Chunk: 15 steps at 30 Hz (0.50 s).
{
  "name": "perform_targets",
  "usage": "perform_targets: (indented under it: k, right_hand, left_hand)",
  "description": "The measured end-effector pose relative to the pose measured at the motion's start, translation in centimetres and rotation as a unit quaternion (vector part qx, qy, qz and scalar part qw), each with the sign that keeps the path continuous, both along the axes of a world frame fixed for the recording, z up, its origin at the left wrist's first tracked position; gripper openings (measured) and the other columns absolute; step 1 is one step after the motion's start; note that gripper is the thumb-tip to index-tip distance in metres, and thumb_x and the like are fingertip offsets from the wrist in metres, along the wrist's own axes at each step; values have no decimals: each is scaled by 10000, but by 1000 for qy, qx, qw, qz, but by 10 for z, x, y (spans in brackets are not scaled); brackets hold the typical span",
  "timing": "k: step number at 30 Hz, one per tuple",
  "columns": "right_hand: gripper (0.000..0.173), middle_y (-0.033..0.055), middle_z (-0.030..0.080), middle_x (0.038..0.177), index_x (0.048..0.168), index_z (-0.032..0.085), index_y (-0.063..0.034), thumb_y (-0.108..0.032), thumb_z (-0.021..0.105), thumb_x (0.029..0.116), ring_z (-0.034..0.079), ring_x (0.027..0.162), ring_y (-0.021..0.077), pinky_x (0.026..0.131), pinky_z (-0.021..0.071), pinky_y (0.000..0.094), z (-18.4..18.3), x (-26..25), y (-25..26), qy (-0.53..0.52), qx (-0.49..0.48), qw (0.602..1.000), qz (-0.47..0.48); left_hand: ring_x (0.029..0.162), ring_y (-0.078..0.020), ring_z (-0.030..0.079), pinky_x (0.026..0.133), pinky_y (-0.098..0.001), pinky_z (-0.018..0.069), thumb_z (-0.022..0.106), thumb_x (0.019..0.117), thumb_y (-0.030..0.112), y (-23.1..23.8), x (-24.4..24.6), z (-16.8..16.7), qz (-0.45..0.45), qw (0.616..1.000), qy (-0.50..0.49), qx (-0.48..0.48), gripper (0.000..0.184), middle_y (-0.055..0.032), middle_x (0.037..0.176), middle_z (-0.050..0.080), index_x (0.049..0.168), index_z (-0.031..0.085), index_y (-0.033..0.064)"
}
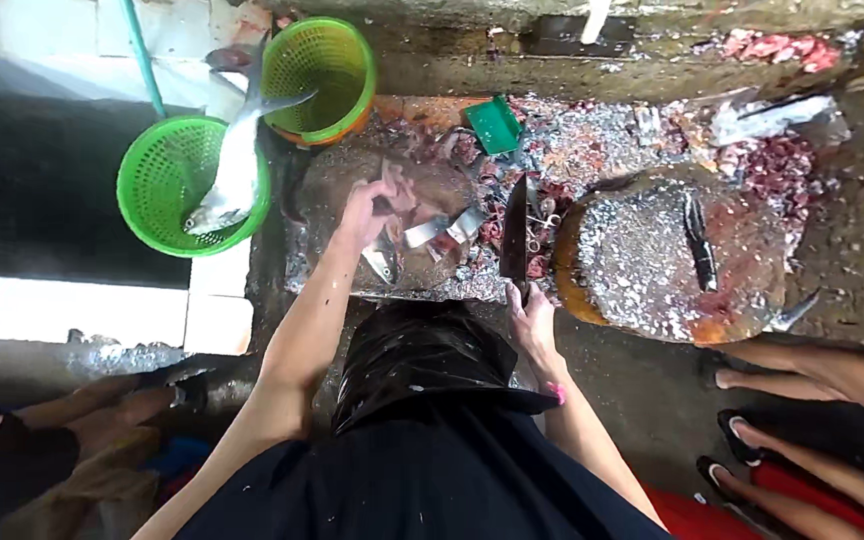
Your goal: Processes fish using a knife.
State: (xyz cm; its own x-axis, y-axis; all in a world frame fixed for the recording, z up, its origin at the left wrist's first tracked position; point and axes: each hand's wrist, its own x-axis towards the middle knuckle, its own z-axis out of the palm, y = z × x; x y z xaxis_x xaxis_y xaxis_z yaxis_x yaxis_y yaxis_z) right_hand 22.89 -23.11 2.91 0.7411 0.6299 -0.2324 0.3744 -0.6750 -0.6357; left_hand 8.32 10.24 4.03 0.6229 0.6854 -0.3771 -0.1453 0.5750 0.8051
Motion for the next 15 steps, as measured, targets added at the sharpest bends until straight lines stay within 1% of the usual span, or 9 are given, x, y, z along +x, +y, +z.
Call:
perform_targets:
  k: [2,4,7,9,10,11,12,13,15]
  right_hand:
    - [449,81,611,749,1047,658,-26,-443,493,1056,619,690,213,686,526,446,2,-13,20,15,-1,999,39]
    - [463,79,609,742,1062,652,-35,-466,484,1052,621,683,216,680,528,457,-1,-28,41,34,-11,997,75]
    - [495,105,632,789,1119,652,-36,-490,469,1048,642,739,252,728,538,502,-2,-53,71,60,-26,990,123]
    - [516,116,645,809,1146,645,-43,-514,460,1045,657,751,271,727,548,521,-1,-67,86,63,-37,987,143]
    - [533,134,661,842,1171,646,-40,-523,460,1044,670,774,287,738,554,537,0,-74,94,64,-36,986,148]
    - [556,160,671,901,1204,642,-31,-531,461,1044,679,826,311,772,554,561,1,-78,101,67,-38,985,154]
    - [563,157,670,897,1186,645,-39,-549,456,1041,679,824,312,760,554,566,0,-83,105,58,-37,985,160]
    - [567,145,665,861,1155,652,-45,-561,449,1038,673,792,306,728,548,564,-1,-87,110,48,-36,985,164]
    - [580,142,665,846,1169,649,-50,-574,435,1040,673,778,309,708,543,566,0,-96,117,39,-46,984,170]
  left_hand:
    - [1172,-354,653,980,-528,548,375,959,90,-16,-48,-12,41,997,-38,-59,458,-213,1309,651,1389,512,12]
    - [1265,-379,608,1046,-558,511,312,946,105,-29,-89,-36,77,990,-48,-108,536,-230,1406,590,1461,418,3]
    - [1193,-349,655,1001,-512,548,341,942,-8,-37,-119,-57,153,981,-8,-121,526,-228,1366,620,1462,417,-31]
    - [1129,-340,682,950,-485,574,408,891,-91,-37,-121,-54,162,983,-2,-87,536,-236,1328,643,1424,449,-54]
    - [1086,-333,696,915,-478,592,451,874,-123,-34,-119,-48,155,987,20,-46,540,-235,1298,657,1409,465,-56]
    - [1054,-306,704,881,-455,604,506,876,-135,-30,-117,-42,129,990,64,10,550,-218,1291,664,1417,460,-45]
    - [1032,-281,710,851,-435,613,583,866,-117,-27,-114,-36,95,984,133,74,586,-198,1279,674,1431,457,-27]
    - [1035,-275,708,863,-449,615,669,849,-66,-25,-113,-29,58,965,219,132,628,-187,1253,678,1437,454,-15]
    - [1109,-347,686,952,-559,571,763,815,67,-22,-111,-22,0,907,376,189,628,-219,1218,679,1389,521,-15]
